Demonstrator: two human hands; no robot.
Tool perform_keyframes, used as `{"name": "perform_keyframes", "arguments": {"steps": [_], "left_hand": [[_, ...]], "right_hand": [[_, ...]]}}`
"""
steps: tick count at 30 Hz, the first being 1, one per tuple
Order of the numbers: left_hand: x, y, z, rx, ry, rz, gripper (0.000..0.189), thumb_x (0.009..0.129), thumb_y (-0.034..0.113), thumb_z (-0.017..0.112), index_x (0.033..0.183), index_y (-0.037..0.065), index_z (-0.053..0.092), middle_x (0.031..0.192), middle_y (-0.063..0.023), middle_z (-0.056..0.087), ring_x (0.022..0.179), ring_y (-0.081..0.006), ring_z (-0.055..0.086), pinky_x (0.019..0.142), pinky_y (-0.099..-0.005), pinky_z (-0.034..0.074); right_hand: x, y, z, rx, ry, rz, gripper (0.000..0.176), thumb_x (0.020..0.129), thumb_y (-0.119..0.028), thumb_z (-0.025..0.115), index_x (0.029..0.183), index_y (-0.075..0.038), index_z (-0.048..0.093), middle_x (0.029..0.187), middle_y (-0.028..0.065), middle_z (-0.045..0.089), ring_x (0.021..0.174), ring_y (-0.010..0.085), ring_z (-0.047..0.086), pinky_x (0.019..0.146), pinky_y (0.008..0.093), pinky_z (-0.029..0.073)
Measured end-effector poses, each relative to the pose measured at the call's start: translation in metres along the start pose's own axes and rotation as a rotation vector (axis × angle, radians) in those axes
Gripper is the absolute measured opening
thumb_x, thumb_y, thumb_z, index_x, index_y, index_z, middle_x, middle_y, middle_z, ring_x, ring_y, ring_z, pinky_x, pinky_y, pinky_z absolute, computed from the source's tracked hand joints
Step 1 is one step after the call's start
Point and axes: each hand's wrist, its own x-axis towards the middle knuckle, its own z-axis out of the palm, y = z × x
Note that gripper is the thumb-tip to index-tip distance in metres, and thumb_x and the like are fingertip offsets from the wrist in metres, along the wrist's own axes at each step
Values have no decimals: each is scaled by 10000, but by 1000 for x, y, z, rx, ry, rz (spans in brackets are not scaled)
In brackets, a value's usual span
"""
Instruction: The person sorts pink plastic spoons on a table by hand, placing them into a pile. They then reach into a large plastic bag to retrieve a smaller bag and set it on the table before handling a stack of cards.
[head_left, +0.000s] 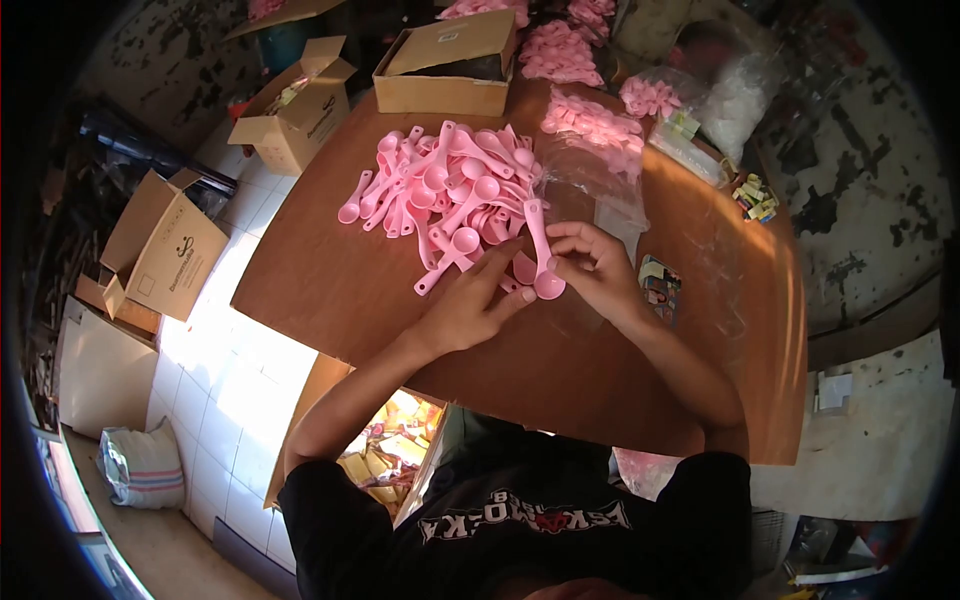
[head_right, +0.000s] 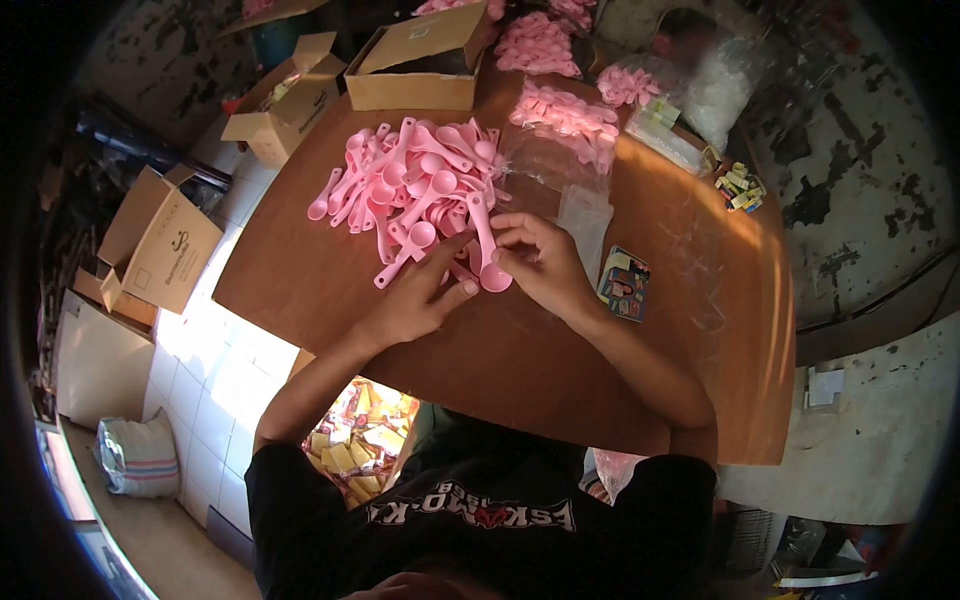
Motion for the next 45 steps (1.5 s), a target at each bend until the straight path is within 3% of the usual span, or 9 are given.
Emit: {"name": "perform_keyframes", "arguments": {"steps": [1,5,8,10,11,13,15,22,45], "left_hand": [[-6,10,3,-428,42,-180,417,981,262,508,1316,15,484,1326,-169,508,1220,-260,503,1033,-321,363],[-34,-7,36,-1039,229,-337,353,1019,244,445,1287,21,498,1202,-89,603,1139,-194,564,952,-308,438],[-47,11,36,-1402,441,-465,318,1019,255,435,1240,45,527,1171,-91,621,1123,-219,586,953,-356,465],[-55,3,40,-1403,430,-477,309,1020,275,426,1207,56,538,1169,-91,626,1121,-237,594,958,-400,479],[-57,1,41,-1393,443,-495,317,1021,282,425,1210,53,535,1175,-96,624,1115,-241,598,955,-400,481],[-57,0,40,-1387,458,-530,340,1023,298,412,1226,46,520,1188,-105,616,1103,-248,604,952,-405,483],[-54,1,39,-1372,462,-543,343,1025,294,405,1231,42,513,1192,-108,612,1101,-252,605,953,-405,483],[-55,0,41,-1353,479,-528,330,1028,260,397,1244,30,494,1195,-115,603,1100,-280,602,954,-404,488],[-61,5,44,-1281,440,-484,320,1022,262,418,1217,26,514,1152,-119,614,1034,-261,632,911,-386,508]], "right_hand": [[-5,-3,7,62,-55,19,326,868,-55,655,1176,3,562,956,67,672,855,87,621,746,237,498],[-16,-5,26,75,-242,-16,260,905,-88,638,1148,0,603,1011,36,671,937,77,612,785,251,499],[14,21,5,-252,-3,49,226,920,-130,616,1087,21,638,1038,105,676,949,106,624,811,253,494],[46,54,-13,-704,232,-192,266,897,-135,529,1059,41,644,953,239,658,871,386,638,803,419,509],[68,86,-23,-912,347,-178,239,863,-119,545,1019,20,660,940,229,660,881,387,634,824,460,493],[108,89,-41,-912,195,300,235,820,-130,560,982,11,656,935,243,650,897,406,619,833,466,489],[142,125,-69,-1168,335,-295,250,778,-142,574,972,-4,649,917,230,653,904,411,618,836,468,492],[197,127,-102,-1221,481,227,278,776,-155,574,1004,-14,651,981,225,644,958,401,610,865,468,485],[193,125,-83,-1256,238,339,415,765,-193,578,1147,-42,630,1203,223,601,1142,374,573,959,466,460]]}}
